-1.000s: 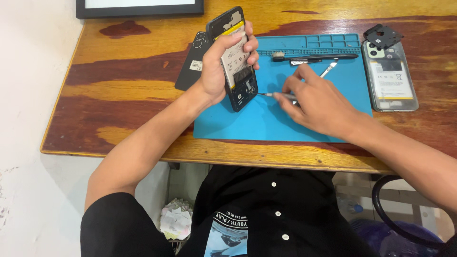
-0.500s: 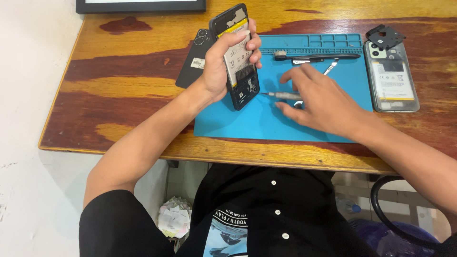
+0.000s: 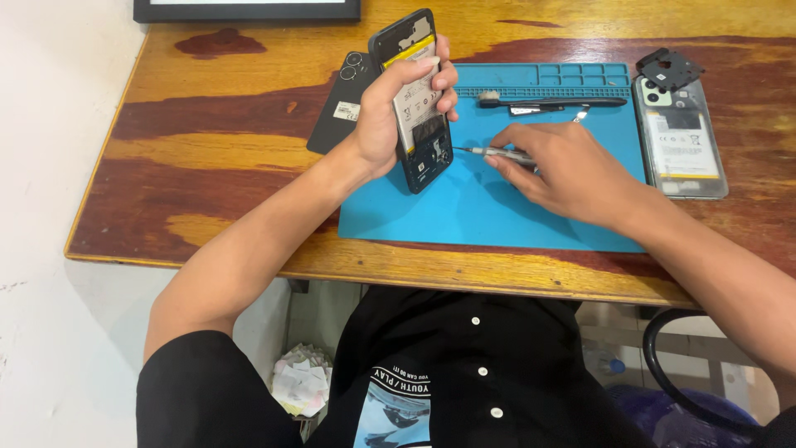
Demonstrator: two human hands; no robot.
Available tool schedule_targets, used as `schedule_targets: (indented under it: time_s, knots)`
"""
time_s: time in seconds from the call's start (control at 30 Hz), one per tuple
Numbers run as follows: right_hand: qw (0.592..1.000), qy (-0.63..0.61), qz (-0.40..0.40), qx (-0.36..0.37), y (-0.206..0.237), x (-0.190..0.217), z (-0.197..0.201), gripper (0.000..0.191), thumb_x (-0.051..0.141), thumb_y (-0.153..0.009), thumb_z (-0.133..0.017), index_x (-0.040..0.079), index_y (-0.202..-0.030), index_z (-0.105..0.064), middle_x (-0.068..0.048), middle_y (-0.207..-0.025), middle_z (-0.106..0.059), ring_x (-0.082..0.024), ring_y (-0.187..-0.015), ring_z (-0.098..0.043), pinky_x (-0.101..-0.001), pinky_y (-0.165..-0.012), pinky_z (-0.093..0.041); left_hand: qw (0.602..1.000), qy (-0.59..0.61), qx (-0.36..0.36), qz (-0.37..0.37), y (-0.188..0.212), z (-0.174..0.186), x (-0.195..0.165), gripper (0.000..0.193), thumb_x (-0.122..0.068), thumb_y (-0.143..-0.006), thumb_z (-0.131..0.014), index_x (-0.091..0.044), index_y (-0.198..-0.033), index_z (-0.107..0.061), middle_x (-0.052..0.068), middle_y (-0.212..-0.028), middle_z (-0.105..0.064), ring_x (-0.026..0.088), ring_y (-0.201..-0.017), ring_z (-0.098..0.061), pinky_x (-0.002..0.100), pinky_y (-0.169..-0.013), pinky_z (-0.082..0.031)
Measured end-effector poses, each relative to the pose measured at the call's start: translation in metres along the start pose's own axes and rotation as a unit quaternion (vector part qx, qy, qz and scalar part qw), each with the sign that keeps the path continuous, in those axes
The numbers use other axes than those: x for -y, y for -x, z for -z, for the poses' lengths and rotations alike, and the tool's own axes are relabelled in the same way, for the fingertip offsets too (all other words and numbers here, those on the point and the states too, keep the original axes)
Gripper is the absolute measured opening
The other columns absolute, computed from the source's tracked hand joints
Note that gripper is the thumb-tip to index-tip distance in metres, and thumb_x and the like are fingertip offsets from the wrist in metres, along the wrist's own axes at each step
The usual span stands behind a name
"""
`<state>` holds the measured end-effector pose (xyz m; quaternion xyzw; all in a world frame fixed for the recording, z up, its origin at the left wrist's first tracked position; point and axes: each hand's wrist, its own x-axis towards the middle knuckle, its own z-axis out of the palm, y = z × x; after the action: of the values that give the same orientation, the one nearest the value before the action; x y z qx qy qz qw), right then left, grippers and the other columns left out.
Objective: The person uses a metal spudger to scrape residue from the back cover of a smartphone, then places the cover aside. They use a cotton swab and a metal tool to clean the battery area and edges of the phone chassis. Finally, they use a screwdriver to remove several screws from the phone's internal frame.
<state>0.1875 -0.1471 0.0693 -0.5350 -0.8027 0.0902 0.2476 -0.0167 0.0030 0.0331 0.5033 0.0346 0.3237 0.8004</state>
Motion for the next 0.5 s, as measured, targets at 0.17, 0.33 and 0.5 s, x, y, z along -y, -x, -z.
schedule_targets:
  time_s: [0.17,0.33,0.5]
  knots:
    - [1.0,-0.018,-0.001,-0.004,-0.0015,-0.0044,-0.0054,0.023,0.019,-0.097,-0.07,-0.003,-0.104,-0.071,-0.019,-0.078,-0.072,-0.032,-0.063,-0.07,-0.0411,-0.055,-0.052,1.0,0.003,-0.007,0.002,0.0003,0.0012,0.0007,0.03,-0.034,-0.103,-0.055,-0.012,-0.123,-0.051,-0.001,-0.097,-0.051,0.013,-0.088,-0.053,0.036,-0.092,-0.05]
    - [1.0,-0.016,-0.016,0.004,-0.0021,-0.003,-0.0064,0.024,0.019,-0.097,-0.069,-0.004,-0.105,-0.071,-0.019,-0.074,-0.071,-0.032,-0.059,-0.069,-0.042,-0.054,-0.051,1.0,0.008,-0.01,0.006,0.0021,0.0011,0.0018,0.031,-0.033,-0.103,-0.055,-0.012,-0.125,-0.051,-0.001,-0.098,-0.05,0.013,-0.089,-0.053,0.036,-0.092,-0.049]
    - [1.0,-0.019,-0.009,-0.003,-0.0024,-0.0012,-0.0056,0.025,0.02,-0.098,-0.068,-0.004,-0.103,-0.071,-0.019,-0.074,-0.071,-0.032,-0.059,-0.068,-0.0419,-0.053,-0.051,1.0,0.006,-0.006,0.003,0.0018,0.0018,0.0009,0.031,-0.033,-0.103,-0.055,-0.012,-0.125,-0.051,-0.001,-0.098,-0.05,0.014,-0.09,-0.053,0.037,-0.093,-0.049]
